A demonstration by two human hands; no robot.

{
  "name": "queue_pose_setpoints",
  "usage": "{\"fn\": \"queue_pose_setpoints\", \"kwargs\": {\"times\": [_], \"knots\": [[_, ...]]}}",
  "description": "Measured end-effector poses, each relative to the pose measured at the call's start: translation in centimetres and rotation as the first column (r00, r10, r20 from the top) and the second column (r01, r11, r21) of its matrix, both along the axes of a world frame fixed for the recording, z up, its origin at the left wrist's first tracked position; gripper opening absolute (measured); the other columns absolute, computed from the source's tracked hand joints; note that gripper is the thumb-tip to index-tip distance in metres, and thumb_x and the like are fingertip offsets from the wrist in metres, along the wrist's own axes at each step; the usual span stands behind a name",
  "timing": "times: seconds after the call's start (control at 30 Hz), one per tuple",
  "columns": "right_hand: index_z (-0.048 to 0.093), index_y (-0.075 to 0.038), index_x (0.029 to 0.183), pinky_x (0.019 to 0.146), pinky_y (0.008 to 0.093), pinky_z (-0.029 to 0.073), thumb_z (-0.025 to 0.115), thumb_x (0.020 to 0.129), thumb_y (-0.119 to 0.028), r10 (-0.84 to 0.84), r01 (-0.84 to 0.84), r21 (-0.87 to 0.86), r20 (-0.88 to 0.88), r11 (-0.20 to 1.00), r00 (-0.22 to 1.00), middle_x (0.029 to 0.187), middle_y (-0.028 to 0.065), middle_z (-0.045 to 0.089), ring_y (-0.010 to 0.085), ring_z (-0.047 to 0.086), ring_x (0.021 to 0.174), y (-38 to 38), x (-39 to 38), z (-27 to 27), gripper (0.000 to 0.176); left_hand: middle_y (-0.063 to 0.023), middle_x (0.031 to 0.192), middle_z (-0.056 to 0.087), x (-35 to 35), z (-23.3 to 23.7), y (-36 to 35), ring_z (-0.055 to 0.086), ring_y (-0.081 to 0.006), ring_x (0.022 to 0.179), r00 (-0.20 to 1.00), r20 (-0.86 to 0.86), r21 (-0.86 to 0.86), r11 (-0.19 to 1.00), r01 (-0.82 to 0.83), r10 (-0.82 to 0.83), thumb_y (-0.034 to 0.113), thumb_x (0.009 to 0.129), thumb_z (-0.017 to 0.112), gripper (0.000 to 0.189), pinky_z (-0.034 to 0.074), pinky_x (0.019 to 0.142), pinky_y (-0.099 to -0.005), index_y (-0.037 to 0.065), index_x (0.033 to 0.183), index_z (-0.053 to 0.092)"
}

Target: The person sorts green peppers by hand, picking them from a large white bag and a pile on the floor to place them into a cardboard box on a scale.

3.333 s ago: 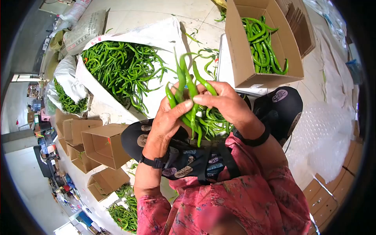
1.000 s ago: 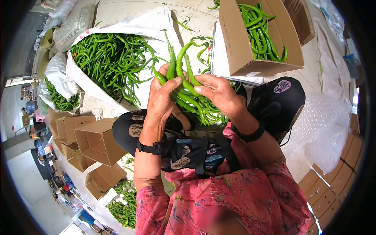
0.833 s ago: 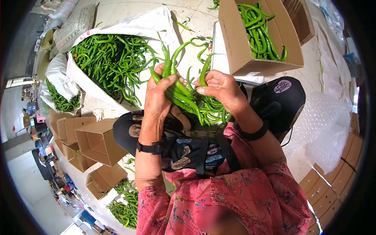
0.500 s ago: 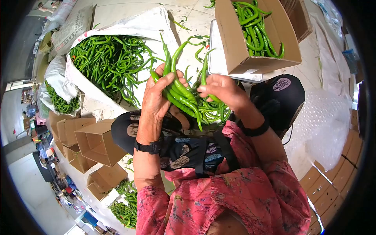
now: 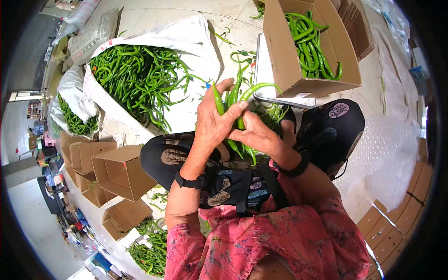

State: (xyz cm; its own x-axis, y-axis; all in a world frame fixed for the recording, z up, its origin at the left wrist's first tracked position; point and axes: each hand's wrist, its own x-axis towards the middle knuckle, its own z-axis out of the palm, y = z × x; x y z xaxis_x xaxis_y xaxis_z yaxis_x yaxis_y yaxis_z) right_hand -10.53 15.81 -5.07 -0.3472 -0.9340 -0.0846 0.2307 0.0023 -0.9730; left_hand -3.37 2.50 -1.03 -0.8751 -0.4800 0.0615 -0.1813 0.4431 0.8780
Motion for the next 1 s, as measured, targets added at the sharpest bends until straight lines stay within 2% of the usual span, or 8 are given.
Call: {"fn": "queue_pose_setpoints", "kwargs": {"times": [0.07,0.1,0.17,0.2,0.27,0.5,0.73,1.0], "knots": [[0.051,0.001,0.123,0.088,0.0328,0.048,0.068,0.086,-0.012,-0.061,0.061,0.004,-0.076,0.998,0.995,0.108,0.0076,0.059,0.0146,0.057,0.098,0.3,0.2,-0.5,0.042,-0.0248,0.113,0.063,0.2,0.2,-0.7,0.063,-0.0279,0.101,0.999,0.034,-0.115,0.993,0.024,-0.020,0.033,0.086,0.067,0.057,0.048,0.089,-0.0371,-0.005,0.128,0.055],[0.051,0.001,0.123,0.088,0.0328,0.048,0.068,0.086,-0.012,-0.062,0.062,0.005,-0.078,0.998,0.995,0.108,0.0076,0.059,0.0146,0.057,0.098,0.4,0.0,-0.4,0.042,-0.0246,0.115,0.062,0.4,0.1,-1.1,0.062,-0.0275,0.102,0.998,0.053,0.064,0.998,0.030,-0.033,0.038,0.088,0.065,0.059,0.048,0.089,-0.0378,-0.005,0.128,0.056],[0.051,0.000,0.124,0.090,0.0328,0.049,0.065,0.090,-0.011,0.088,-0.100,0.002,0.464,0.995,0.881,0.106,0.0078,0.061,0.0154,0.060,0.098,0.4,-0.9,1.0,0.039,-0.0230,0.123,0.060,0.7,0.1,-1.4,0.060,-0.0271,0.108,0.995,0.081,0.417,0.909,0.023,-0.062,0.055,0.095,0.051,0.072,0.047,0.093,-0.0397,-0.007,0.132,0.051],[0.051,-0.001,0.127,0.091,0.0329,0.050,0.062,0.093,-0.009,0.078,-0.030,-0.103,0.500,0.994,0.863,0.108,0.0098,0.063,0.0176,0.063,0.101,0.2,-1.3,1.6,0.037,-0.0230,0.123,0.060,0.8,0.0,-1.5,0.060,-0.0271,0.108,0.995,0.083,0.421,0.907,0.020,-0.061,0.055,0.095,0.051,0.072,0.047,0.093,-0.0397,-0.007,0.132,0.051],[0.048,0.001,0.133,0.093,0.0346,0.050,0.058,0.094,-0.011,0.115,0.005,-0.187,0.625,0.982,0.772,0.114,0.0143,0.064,0.0213,0.063,0.105,-0.1,-2.8,0.4,0.042,-0.0199,0.122,0.060,0.6,-0.3,-1.9,0.060,-0.0267,0.109,0.995,-0.049,0.777,0.629,-0.016,0.087,0.063,0.097,0.038,0.080,0.045,0.098,-0.0402,-0.007,0.135,0.046],[0.046,-0.001,0.127,0.083,0.0319,0.046,0.055,0.096,-0.021,0.012,0.158,-0.181,0.695,0.971,0.719,0.091,0.0037,0.052,0.0143,0.053,0.085,0.6,-5.6,4.8,0.037,-0.0138,0.110,0.065,0.8,0.8,-1.0,0.062,-0.0212,0.102,0.989,-0.137,0.726,0.685,0.061,0.057,0.044,0.098,0.053,0.055,0.048,0.091,-0.0351,-0.002,0.129,0.054],[0.047,-0.003,0.116,0.077,0.0306,0.046,0.059,0.093,-0.023,0.217,0.192,-0.382,0.796,0.904,0.565,0.088,0.0038,0.052,0.0155,0.053,0.081,0.7,-6.7,4.2,0.033,-0.0121,0.103,0.067,0.9,1.2,-1.2,0.064,-0.0204,0.095,0.994,-0.102,0.720,0.693,0.045,0.041,0.031,0.096,0.060,0.047,0.051,0.086,-0.0329,-0.003,0.128,0.054],[0.049,0.003,0.119,0.087,0.0320,0.044,0.063,0.087,-0.015,-0.003,0.139,-0.297,0.417,0.945,0.909,0.095,0.0085,0.057,0.0178,0.055,0.087,3.3,-10.4,10.0,0.039,-0.0093,0.101,0.067,0.8,2.1,-1.1,0.063,-0.0172,0.092,0.999,-0.020,0.627,0.779,-0.022,0.045,0.023,0.094,0.062,0.041,0.050,0.083,-0.0301,-0.003,0.125,0.057]]}}
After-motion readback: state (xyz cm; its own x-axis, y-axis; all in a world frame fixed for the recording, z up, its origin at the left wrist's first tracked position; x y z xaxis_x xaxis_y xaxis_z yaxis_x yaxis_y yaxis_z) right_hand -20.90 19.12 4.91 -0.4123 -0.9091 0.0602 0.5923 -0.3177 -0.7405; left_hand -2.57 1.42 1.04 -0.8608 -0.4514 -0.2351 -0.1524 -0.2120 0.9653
